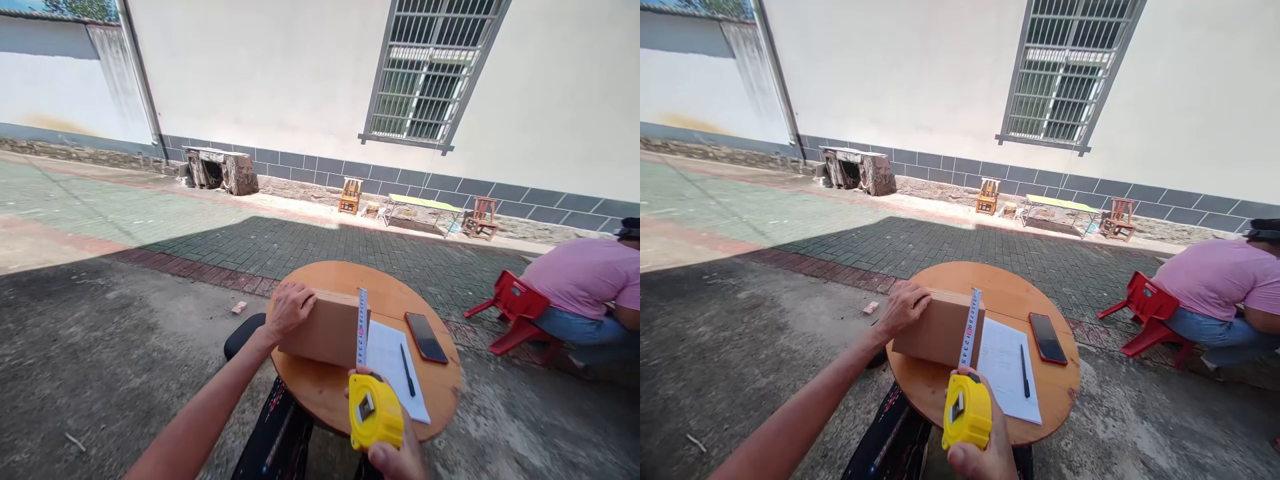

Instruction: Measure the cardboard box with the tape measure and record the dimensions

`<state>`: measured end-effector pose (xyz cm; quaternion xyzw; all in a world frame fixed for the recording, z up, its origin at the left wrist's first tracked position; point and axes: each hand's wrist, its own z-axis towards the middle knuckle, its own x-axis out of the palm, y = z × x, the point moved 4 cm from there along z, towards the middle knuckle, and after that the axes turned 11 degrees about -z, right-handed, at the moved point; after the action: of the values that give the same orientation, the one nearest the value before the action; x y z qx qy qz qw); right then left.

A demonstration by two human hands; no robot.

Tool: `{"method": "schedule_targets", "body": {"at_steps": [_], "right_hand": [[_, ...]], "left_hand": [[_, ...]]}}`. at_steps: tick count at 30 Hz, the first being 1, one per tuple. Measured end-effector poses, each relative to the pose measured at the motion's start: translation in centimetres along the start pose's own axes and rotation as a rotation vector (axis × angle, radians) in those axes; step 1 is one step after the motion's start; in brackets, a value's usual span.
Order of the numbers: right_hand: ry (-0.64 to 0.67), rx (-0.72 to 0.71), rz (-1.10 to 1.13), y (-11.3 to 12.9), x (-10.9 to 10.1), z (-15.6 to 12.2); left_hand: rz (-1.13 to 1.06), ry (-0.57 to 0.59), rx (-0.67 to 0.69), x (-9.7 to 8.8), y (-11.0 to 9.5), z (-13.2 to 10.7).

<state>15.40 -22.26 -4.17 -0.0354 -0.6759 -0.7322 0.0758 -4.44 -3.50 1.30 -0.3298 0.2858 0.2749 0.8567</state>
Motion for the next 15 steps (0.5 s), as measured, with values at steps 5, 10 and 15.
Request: {"method": "schedule_targets", "body": {"at_steps": [5,10,15], "right_hand": [[-0.072,0.004,-0.062,0.1,-1.3,2.4],[0.003,0.021,-0.172,0.0,-1.0,6.4],[0.097,0.001,-0.242,-0.3,0.3,11.3]], "left_hand": [[-0.007,0.028,-0.121,2.7,3.9,4.4],[-0.088,0.082,-0.201,4.8,6.9,2.1],[-0.165,0.033,-0.224,5.6,7.6,-0.2]]}}
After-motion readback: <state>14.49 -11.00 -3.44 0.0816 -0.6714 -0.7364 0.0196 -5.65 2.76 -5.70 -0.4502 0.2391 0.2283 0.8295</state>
